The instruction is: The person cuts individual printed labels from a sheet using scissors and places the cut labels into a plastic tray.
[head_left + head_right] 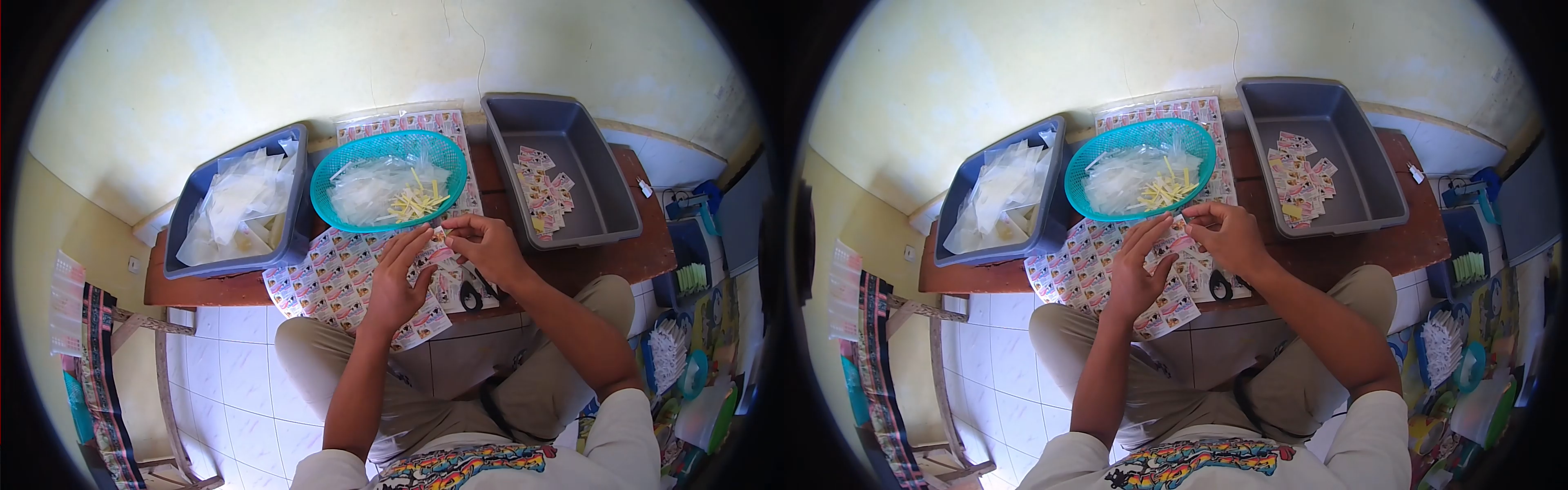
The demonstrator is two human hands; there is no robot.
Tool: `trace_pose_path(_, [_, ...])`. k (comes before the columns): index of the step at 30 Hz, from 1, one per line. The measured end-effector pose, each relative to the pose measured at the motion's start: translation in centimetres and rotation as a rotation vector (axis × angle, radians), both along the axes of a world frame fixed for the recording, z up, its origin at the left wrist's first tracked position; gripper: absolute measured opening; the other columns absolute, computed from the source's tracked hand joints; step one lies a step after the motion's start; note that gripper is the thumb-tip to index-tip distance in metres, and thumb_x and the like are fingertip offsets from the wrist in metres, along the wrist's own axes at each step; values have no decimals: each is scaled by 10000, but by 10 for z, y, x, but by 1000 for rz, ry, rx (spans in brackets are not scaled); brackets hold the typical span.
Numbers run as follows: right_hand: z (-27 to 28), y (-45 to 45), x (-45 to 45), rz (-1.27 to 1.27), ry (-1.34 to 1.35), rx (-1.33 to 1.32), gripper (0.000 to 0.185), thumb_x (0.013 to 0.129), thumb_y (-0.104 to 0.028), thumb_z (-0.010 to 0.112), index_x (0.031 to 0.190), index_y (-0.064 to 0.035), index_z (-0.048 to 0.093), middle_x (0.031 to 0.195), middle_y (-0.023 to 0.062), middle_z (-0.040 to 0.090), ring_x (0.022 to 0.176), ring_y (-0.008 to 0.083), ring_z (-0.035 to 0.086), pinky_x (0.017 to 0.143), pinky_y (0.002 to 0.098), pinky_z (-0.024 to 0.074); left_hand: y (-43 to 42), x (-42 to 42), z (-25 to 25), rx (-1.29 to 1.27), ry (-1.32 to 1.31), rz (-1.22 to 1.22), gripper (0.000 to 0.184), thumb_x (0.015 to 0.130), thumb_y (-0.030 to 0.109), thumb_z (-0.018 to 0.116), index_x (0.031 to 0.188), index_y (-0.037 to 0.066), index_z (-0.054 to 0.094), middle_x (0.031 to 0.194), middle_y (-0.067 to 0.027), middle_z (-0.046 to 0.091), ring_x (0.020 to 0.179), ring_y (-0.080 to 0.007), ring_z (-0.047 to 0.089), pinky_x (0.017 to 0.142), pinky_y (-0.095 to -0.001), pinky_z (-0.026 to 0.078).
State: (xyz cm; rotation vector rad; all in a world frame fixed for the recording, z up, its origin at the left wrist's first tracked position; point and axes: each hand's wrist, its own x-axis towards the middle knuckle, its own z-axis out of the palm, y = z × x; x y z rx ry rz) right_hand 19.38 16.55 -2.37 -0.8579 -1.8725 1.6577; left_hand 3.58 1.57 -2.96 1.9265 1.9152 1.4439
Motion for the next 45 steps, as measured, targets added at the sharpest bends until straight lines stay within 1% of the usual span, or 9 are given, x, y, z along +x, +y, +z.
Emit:
trace_pose_path(9, [1, -2, 1, -7, -7, -76, 363, 965, -116, 822, 1311, -26, 764, 999, 64, 812, 826, 93, 748, 678, 265, 630, -1, -3, -2, 32, 75, 72, 651, 787, 63, 941, 1402, 80, 729, 1442, -117, 729, 1326, -336, 680, 1121, -455, 556])
trace_pose_path(14, [10, -3, 5, 60, 57, -314, 394, 1007, -85, 794, 1377, -9, 684, 1066, 51, 786, 910, 81, 715, 776, 250, 593, -3, -5, 0, 33, 63, 71, 643, 791, 82, 949, 1397, 74, 735, 1397, -122, 754, 1294, -329, 695, 1101, -446, 571])
trace_pose_path(21, [8, -4, 9, 73, 64, -361, 398, 1010, -83, 789, 1385, -5, 680, 1073, 43, 784, 934, 87, 724, 790, 256, 596, -6, -4, 0, 36, 17, 58, 668, 791, 89, 953, 1416, 69, 718, 1340, -142, 767, 1225, -338, 713, 1041, -447, 595])
trace_pose_path(30, [-1, -9, 19, 47, -45, -2, 407, 987, -130, 810, 1356, 8, 709, 1071, 111, 824, 941, 145, 801, 791, 301, 645, -11, -4, -5, 13, 5, 70, 683, 785, 101, 962, 1421, 76, 714, 1293, -156, 768, 1182, -338, 732, 990, -438, 613])
trace_pose_path(32, [9, -17, 26, 40, -154, 248, 418, 969, -125, 811, 1352, 7, 712, 1077, 147, 823, 953, 201, 824, 808, 325, 649, -12, -4, -6, 12, 13, 74, 683, 787, 102, 962, 1422, 72, 712, 1291, -159, 766, 1180, -338, 732, 985, -438, 614])
trace_pose_path(36, [5, -22, 36, 97, -243, 318, 418, 958, -120, 793, 1355, -13, 717, 1084, 183, 814, 981, 295, 824, 848, 409, 655, -13, -4, -11, 12, 9, 66, 685, 795, 101, 956, 1431, 66, 703, 1299, -160, 765, 1183, -339, 727, 994, -438, 611])
trace_pose_path(38, [-4, -22, 43, 140, -399, 617, 452, 954, -144, 783, 1384, -31, 703, 1146, 224, 785, 1039, 391, 793, 911, 502, 636, -14, -4, -11, 15, 12, 70, 687, 798, 98, 954, 1435, 65, 699, 1304, -160, 765, 1184, -341, 725, 999, -440, 608])
trace_pose_path(41, [-9, -31, 51, 164, -639, 688, 550, 942, -202, 794, 1454, -58, 653, 1217, 240, 737, 1075, 456, 757, 956, 559, 610, -17, -3, -11, 9, 37, 78, 693, 799, 100, 954, 1441, 65, 694, 1311, -157, 766, 1187, -349, 721, 1013, -445, 601])
trace_pose_path(45, [3, -42, 57, 254, -867, 674, 683, 925, -236, 813, 1544, -85, 568, 1318, 243, 663, 1110, 474, 743, 959, 557, 610, -19, -2, -11, 5, 36, 72, 697, 802, 107, 953, 1446, 63, 689, 1309, -156, 769, 1186, -354, 717, 1011, -446, 597])
